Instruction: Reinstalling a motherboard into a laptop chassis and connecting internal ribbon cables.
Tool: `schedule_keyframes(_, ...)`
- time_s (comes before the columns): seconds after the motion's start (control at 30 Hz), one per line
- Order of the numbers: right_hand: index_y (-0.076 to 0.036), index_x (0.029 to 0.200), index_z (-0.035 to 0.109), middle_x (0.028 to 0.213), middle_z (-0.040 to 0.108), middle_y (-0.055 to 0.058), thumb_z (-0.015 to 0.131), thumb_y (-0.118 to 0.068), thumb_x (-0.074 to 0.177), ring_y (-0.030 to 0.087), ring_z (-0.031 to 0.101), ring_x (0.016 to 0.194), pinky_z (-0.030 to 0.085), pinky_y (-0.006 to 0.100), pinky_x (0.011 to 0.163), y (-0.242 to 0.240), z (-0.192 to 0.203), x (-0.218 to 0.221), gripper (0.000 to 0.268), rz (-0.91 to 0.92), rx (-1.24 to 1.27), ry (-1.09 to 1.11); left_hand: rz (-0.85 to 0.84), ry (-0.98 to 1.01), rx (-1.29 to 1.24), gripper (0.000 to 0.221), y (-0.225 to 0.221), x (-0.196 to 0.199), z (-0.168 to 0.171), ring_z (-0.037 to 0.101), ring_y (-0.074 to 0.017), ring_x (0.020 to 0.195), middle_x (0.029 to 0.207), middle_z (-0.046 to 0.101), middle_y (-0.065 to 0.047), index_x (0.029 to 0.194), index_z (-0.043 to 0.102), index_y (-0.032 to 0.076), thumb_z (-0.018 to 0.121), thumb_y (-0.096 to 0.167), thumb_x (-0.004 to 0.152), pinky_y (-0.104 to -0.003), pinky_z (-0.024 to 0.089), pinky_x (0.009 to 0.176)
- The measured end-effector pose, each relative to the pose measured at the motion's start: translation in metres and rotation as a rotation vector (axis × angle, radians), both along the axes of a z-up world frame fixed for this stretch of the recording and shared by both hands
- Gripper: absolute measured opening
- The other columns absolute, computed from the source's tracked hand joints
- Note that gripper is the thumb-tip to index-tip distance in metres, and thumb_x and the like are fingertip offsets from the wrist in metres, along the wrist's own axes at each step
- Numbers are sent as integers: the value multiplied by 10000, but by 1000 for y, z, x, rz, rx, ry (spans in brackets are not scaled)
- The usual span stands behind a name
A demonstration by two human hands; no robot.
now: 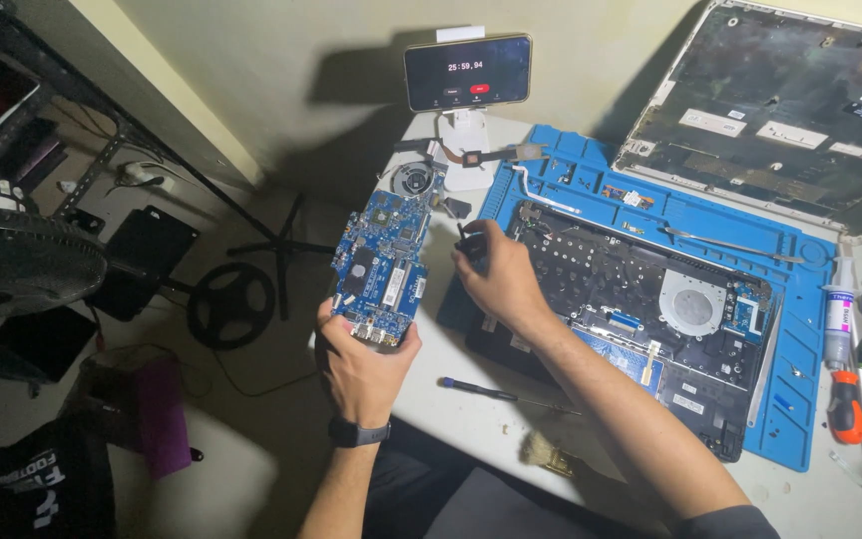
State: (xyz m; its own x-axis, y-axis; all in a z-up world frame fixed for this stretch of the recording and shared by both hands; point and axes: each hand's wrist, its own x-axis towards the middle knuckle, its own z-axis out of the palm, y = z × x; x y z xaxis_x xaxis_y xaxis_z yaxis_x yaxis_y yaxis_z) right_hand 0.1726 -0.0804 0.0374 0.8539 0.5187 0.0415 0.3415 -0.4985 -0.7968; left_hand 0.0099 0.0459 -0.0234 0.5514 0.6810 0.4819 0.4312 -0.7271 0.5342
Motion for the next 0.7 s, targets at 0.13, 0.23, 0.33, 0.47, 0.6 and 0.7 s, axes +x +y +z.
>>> schedule_keyframes(0.13,73,1291,557,1044,741,293,662,-118,937,451,736,1012,609,544,760,-8,-9,16,416,-39,-23,-54,23,-21,-73,793,10,-7,5,716,-460,744,1345,589,-222,1122,404,83,913,364,582,-573,570,555)
schedule_keyframes(0.23,86,1284,558,1039,737,304,663,-120,941,449,737,1007,616,534,761,-11,-3,13,413,-49,-31,-66,57,-29,-131,826,18,-15,0,714,-467,759,1261,620,-219,1163,395,93,917,367,586,-567,581,591)
schedule_keyframes(0.33,85,1317,546,1039,737,312,659,-114,932,469,733,1013,606,583,775,-7,-10,11,448,-7,-95,-19,20,-99,-116,813,23,-27,4,718,-475,800,1217,656,-201,1160,409,94,918,336,574,-567,565,668)
schedule_keyframes(0.47,-77,1162,618,922,752,102,635,-266,896,401,649,958,403,526,906,4,-48,14,326,5,-268,-178,-20,-92,-107,800,18,-44,18,663,-367,835,1171,552,-138,1166,368,56,887,395,660,-495,533,662)
schedule_keyframes(0.6,-58,996,605,769,713,125,650,-183,857,367,618,963,300,544,925,11,-48,7,192,74,-425,-405,-180,-260,-34,702,8,-52,28,646,-366,1067,1323,564,-232,1016,296,52,835,394,724,-412,527,851)
schedule_keyframes(0.7,-120,1130,660,1063,755,88,657,-308,924,339,594,1073,269,602,1001,12,-48,6,279,64,-438,-369,-260,-287,-64,742,7,-50,34,615,-253,927,1305,553,-204,1100,368,12,782,501,728,-314,517,741)
